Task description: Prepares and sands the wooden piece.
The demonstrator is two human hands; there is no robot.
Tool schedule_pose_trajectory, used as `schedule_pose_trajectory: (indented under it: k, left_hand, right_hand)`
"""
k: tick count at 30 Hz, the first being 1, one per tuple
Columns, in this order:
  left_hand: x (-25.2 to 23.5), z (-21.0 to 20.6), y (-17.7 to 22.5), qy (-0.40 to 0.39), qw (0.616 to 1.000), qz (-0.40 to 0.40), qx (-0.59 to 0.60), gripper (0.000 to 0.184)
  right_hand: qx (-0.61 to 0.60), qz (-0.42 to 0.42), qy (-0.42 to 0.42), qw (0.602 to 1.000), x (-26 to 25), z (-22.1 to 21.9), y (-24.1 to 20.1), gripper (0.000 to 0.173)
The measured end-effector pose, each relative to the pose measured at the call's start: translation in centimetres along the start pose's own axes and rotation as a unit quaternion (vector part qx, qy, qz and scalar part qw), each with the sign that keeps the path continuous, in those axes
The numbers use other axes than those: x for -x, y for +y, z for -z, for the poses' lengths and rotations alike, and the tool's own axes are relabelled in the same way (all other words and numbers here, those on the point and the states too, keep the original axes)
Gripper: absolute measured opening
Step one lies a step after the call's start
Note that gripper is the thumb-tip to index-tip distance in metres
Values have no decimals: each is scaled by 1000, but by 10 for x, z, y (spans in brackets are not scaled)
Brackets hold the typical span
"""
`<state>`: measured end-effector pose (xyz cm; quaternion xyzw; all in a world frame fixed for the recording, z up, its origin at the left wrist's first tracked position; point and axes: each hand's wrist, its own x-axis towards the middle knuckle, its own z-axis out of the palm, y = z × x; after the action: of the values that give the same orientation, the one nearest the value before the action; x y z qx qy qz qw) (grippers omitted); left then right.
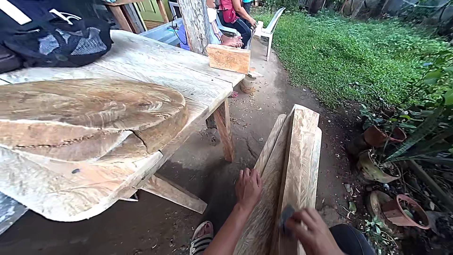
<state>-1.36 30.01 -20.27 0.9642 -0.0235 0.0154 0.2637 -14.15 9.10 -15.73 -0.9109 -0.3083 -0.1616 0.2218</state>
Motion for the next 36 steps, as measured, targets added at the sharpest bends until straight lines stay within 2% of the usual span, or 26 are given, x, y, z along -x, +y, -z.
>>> schedule_pose_trajectory:
  k: [2,4,6,8,11,15,19,22,26,28,33,36]
  left_hand:
    - [1,-2,-1,15,1000,-8,-4,36]
    - [2,-3,-1,20,1000,-11,-7,36]
    - [3,-3,-2,23,1000,-10,-8,36]
    - [3,-3,-2,26,1000,-8,-10,36]
    - [1,1,-1,-2,1000,8,-17,38]
    - [1,3,2,-18,1000,17,-17,38]
    - [-1,2,1,-13,1000,15,-17,37]
    - [-5,4,5,-41,999,18,-21,37]
    - [-6,4,6,-44,999,8,-20,39]
    - [-6,2,4,-34,999,5,-15,39]
    - [-5,4,3,-46,999,9,5,40]
    - [-3,4,2,-40,999,6,6,40]
  right_hand:
    - [-18,21,-16,999,23,0,-16,18]
    - [-23,64,-18,998,29,-3,-3,21]
    - [-3,92,-5,996,12,-4,22,23]
    - [30,72,16,997,-21,-6,58,23]
    - [64,7,4,998,-88,1,125,25]
    - [99,-171,-52,979,-174,15,204,28]
    - [105,-307,-15,946,-227,15,240,26]
    - [111,-348,-1,931,-232,9,234,25]
    - [105,-271,-33,956,-188,12,205,29]
    - [97,-221,-42,969,-148,11,172,31]
    - [63,-97,-4,993,-50,10,60,26]
    - [69,-31,28,997,-9,4,25,26]
